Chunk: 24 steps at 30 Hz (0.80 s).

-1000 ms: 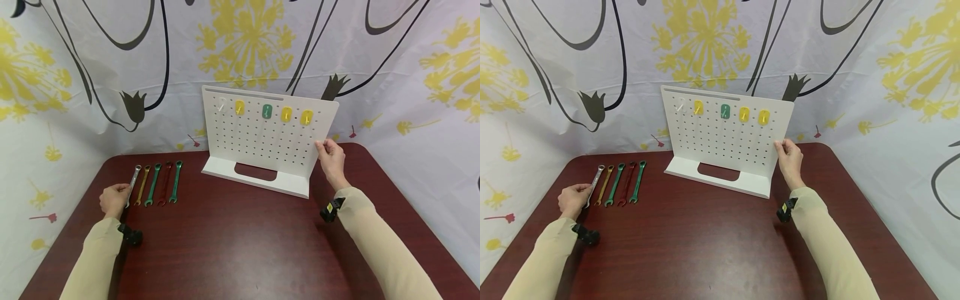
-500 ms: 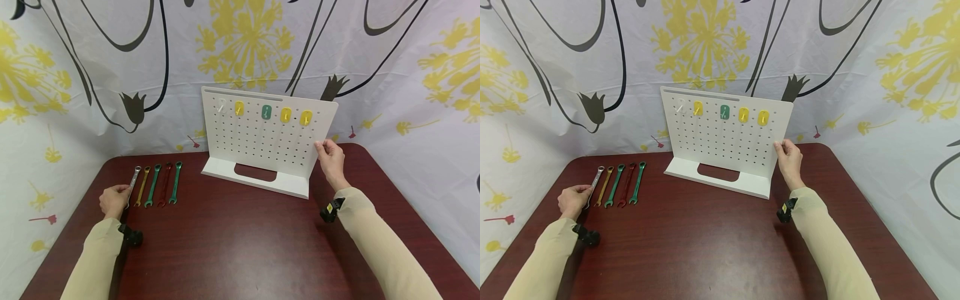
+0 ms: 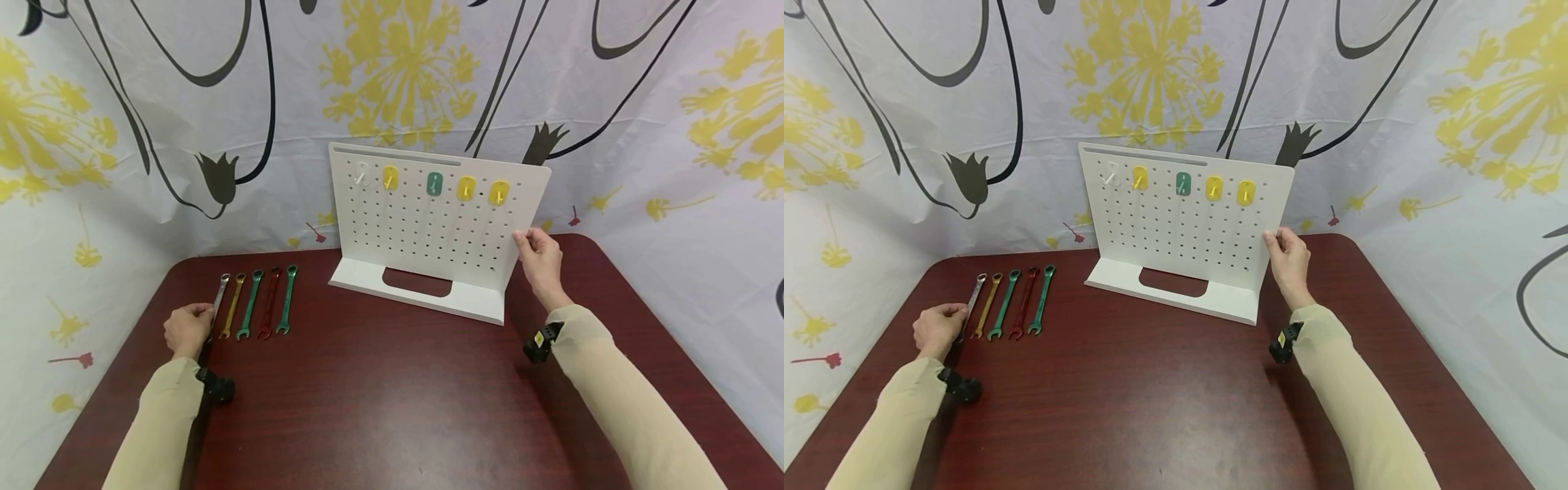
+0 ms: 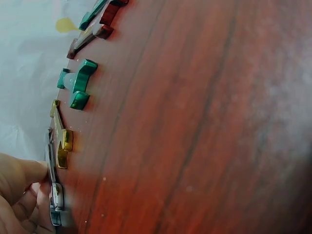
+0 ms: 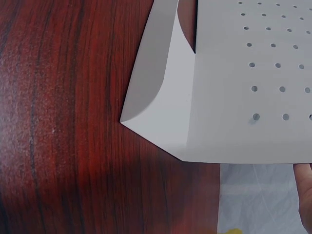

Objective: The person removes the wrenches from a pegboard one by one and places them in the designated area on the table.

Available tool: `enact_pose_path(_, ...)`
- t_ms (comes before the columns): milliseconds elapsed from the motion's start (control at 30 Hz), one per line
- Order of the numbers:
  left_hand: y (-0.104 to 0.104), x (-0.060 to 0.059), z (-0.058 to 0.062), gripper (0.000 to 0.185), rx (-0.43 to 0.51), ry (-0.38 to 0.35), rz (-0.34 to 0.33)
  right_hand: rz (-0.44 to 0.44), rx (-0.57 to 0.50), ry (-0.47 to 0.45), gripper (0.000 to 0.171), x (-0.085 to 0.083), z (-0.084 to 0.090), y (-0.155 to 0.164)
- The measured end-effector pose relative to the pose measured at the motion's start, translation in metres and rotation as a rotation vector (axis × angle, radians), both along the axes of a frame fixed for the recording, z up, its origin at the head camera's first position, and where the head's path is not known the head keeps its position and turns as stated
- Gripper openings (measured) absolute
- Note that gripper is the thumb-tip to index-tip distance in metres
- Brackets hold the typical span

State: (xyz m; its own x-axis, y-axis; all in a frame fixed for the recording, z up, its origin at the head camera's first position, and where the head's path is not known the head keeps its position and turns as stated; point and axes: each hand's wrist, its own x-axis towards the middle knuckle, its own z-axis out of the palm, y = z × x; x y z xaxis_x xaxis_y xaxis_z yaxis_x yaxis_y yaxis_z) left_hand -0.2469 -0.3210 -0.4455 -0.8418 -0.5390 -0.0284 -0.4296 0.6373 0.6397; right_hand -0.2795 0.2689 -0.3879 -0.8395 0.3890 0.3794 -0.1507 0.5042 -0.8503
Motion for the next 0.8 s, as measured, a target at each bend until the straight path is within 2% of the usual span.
enact_pose_path(167, -0.002, -0.004, 0.0, 0.033, 0.011, -0.006, -0.01, 0.023, 0.03, -0.012, 0.03, -0.001, 0.002, 0.003)
enact_pose_path(533, 0.0, -0.007, 0.005, 0.034, -0.025, -0.016, -0.047, 0.105, 0.194, -0.13, 0.04, 0.0, 0.013, 0.008)
enact_pose_path(700, 0.018, -0.015, 0.019, 0.043, -0.081, 0.024, -0.148, 0.14, 0.222, -0.14, 0.041, 0.002, 0.015, 0.017)
enact_pose_path(800, 0.033, -0.02, 0.031, 0.049, -0.108, 0.085, -0.264, 0.159, 0.208, -0.122, 0.044, 0.006, 0.015, 0.024)
